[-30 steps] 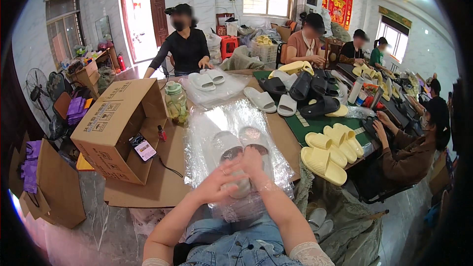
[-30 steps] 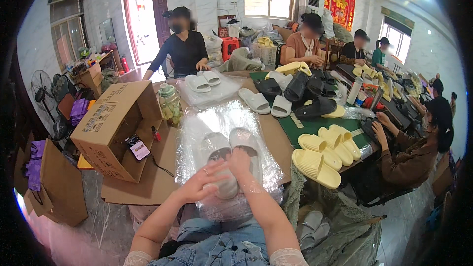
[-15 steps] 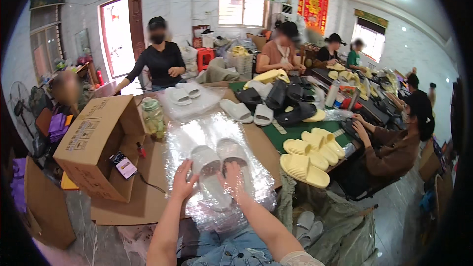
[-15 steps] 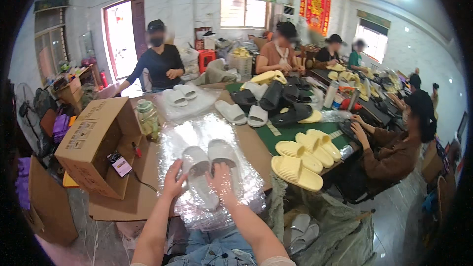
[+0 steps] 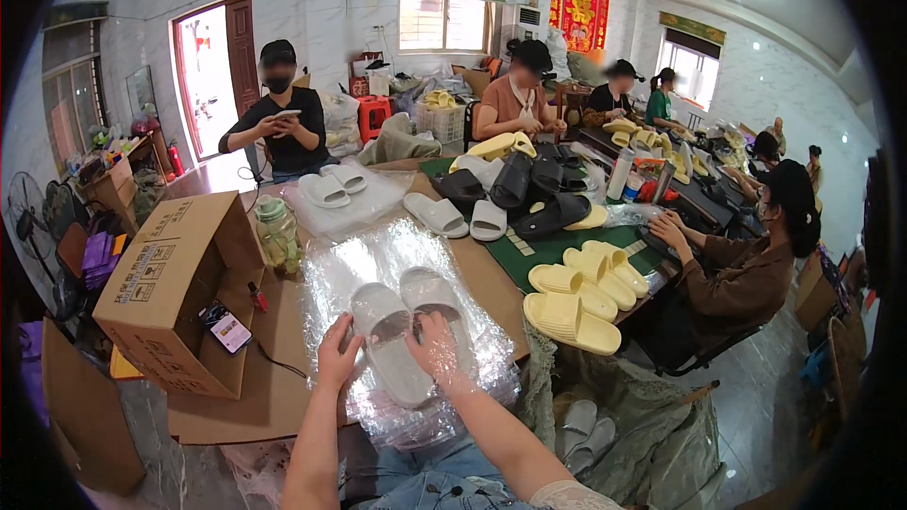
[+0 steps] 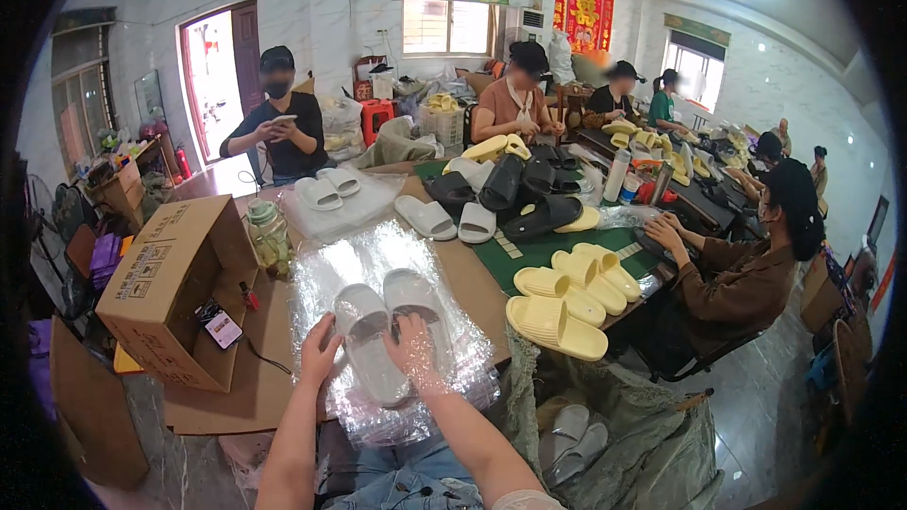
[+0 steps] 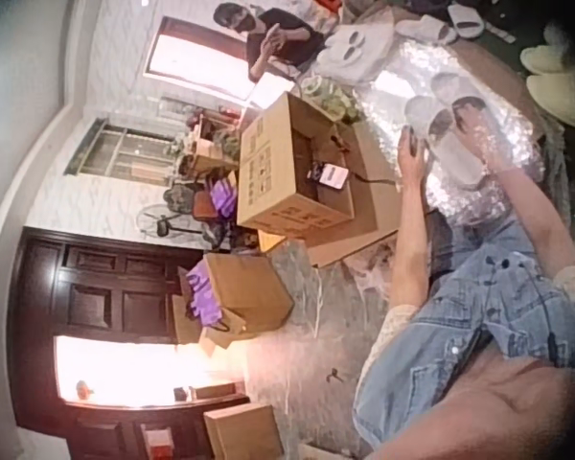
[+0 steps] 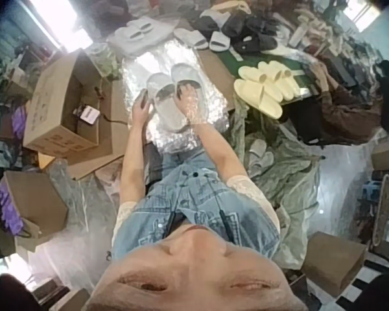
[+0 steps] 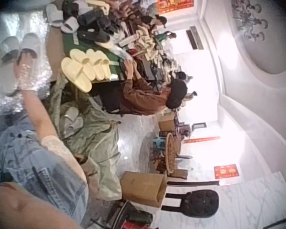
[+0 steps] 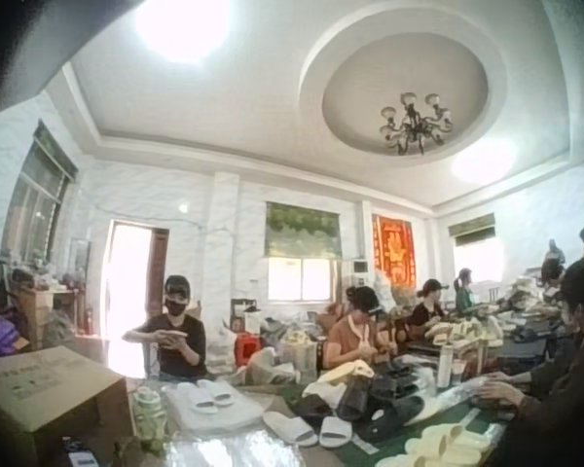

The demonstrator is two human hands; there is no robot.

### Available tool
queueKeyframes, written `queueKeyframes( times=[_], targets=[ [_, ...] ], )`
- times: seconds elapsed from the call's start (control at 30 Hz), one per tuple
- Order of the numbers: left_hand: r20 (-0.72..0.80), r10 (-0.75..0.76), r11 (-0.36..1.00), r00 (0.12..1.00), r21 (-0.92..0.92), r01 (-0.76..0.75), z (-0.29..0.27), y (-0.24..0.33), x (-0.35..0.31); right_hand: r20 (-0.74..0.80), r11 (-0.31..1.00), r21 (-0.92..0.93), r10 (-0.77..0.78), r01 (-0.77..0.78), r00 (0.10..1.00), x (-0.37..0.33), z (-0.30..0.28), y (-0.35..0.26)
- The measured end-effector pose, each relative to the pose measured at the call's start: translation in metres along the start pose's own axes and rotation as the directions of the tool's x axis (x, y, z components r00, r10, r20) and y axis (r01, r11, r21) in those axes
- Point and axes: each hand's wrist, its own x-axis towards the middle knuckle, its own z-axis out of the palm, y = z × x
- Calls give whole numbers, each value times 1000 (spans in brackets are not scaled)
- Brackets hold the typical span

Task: The person wraps pairs of slippers in bubble wrap at a workbench. They handle white, yellow, and black slippers, placing them on a sheet of bubble wrap, folding the wrap around them, and stacking the finished packages. Other workers are visible in the background performing similar tasks.

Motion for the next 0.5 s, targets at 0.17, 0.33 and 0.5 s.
queueKeyframes(
  times=[0.17,0.33,0.5],
  targets=[
    [-24,-15,996,1000,-86,13,0,-5,-1,-7,1000,7,-10,10,1000,-1,4,1],
    [-33,-25,998,999,-56,23,-3,-3,-5,13,1000,19,-4,4,1000,-2,2,-4],
    [11,-3,1000,1000,-25,4,8,2,6,-70,999,24,-24,26,997,0,-4,9]
  ],
)
